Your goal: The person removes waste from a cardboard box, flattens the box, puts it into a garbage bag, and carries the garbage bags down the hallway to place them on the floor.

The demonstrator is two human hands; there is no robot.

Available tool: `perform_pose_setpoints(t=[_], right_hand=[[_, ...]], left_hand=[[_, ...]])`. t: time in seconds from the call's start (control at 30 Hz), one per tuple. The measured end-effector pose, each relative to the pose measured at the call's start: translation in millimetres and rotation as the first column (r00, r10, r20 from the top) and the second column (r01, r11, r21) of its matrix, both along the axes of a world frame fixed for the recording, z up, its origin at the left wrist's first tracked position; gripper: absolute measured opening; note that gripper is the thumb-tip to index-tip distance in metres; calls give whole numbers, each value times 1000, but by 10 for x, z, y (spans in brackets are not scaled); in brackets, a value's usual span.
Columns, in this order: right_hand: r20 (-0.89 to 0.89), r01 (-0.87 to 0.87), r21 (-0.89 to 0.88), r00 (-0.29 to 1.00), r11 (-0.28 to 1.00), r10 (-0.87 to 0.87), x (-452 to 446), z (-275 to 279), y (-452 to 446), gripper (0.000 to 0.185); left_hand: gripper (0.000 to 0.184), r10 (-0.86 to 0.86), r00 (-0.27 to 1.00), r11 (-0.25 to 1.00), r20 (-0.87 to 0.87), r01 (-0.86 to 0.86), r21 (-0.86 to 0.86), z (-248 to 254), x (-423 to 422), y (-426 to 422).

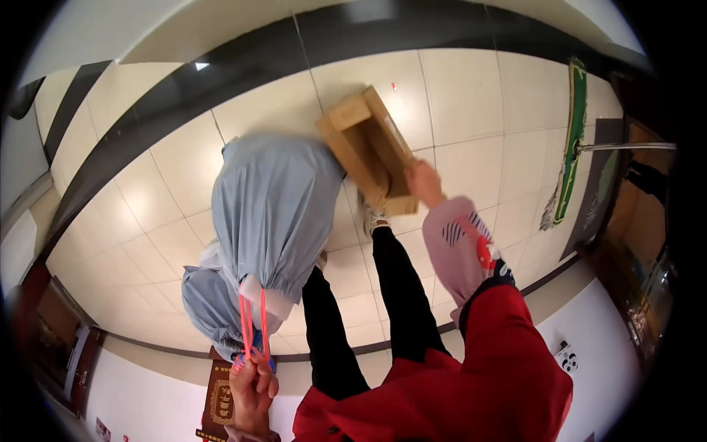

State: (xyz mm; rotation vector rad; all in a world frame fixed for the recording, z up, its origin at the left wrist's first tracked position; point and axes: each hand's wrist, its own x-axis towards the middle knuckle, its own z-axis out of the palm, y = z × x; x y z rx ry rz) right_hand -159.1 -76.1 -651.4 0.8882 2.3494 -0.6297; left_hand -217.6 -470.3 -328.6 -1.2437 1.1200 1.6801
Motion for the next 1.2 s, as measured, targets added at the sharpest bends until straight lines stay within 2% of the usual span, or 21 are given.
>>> perform_pose_setpoints(t=[0.07, 0.13, 0.2, 0.27, 0.33, 0.4, 0.5, 0.6, 0.7, 0.87, 1.0, 1.03, 1.2], right_hand=[[15, 53, -39, 998, 998, -53, 49, 433, -162, 25], [-227, 29, -58, 973, 998, -42, 379, 687, -187, 26], [-348, -52, -87, 937, 995, 18, 619, 1014, -153, 25], [-169, 73, -249, 979, 966, -118, 757, 1406, -58, 26], [-149, 197, -315, 956, 928, -253, 1019, 1587, -10, 24], [-9, 304, -357, 944, 883, -329, 1069, 1991, -55, 25], [31, 426, -454, 886, 783, -464, 1179, 2406, -187, 27], [97, 508, -462, 844, 727, -528, 1178, 2713, -325, 28], [88, 500, -444, 851, 744, -518, 1234, 2856, -434, 27], [-45, 469, -495, 827, 731, -560, 1324, 3167, -726, 25], [-46, 487, -538, 799, 689, -600, 1231, 3283, -738, 26], [-42, 476, -564, 799, 675, -599, 1178, 3309, -729, 26], [55, 497, -688, 763, 529, -644, 1201, 3748, -898, 30]], left_hand=[[19, -14, 1000, 999, 13, 15, -51, 32, -24, 35], [20, -10, 1000, 996, 8, 11, -91, 90, -18, 25], [21, -24, 1000, 998, -3, 24, -58, 135, -10, -34], [22, 30, 998, 995, -55, -35, -93, 153, 24, -19], [25, 52, 994, 997, -99, -58, -54, 30, 98, -123], [27, 94, 988, 993, -125, -102, -61, 37, 198, -215], [28, 168, 975, 984, -149, -176, -40, 166, 296, -328], [26, 224, 965, 973, -134, -230, -32, 304, 402, -523], [23, 264, 957, 960, -121, -273, -61, 390, 484, -759], [22, 390, 911, 901, -135, -408, -145, 741, 870, -1291], [18, 280, 941, 918, -192, -321, -231, 1148, 1061, -1533], [15, 300, 924, 894, -238, -360, -268, 1292, 1056, -1519], [17, 291, 895, 926, -339, -352, -134, 1577, 1159, -1625]])
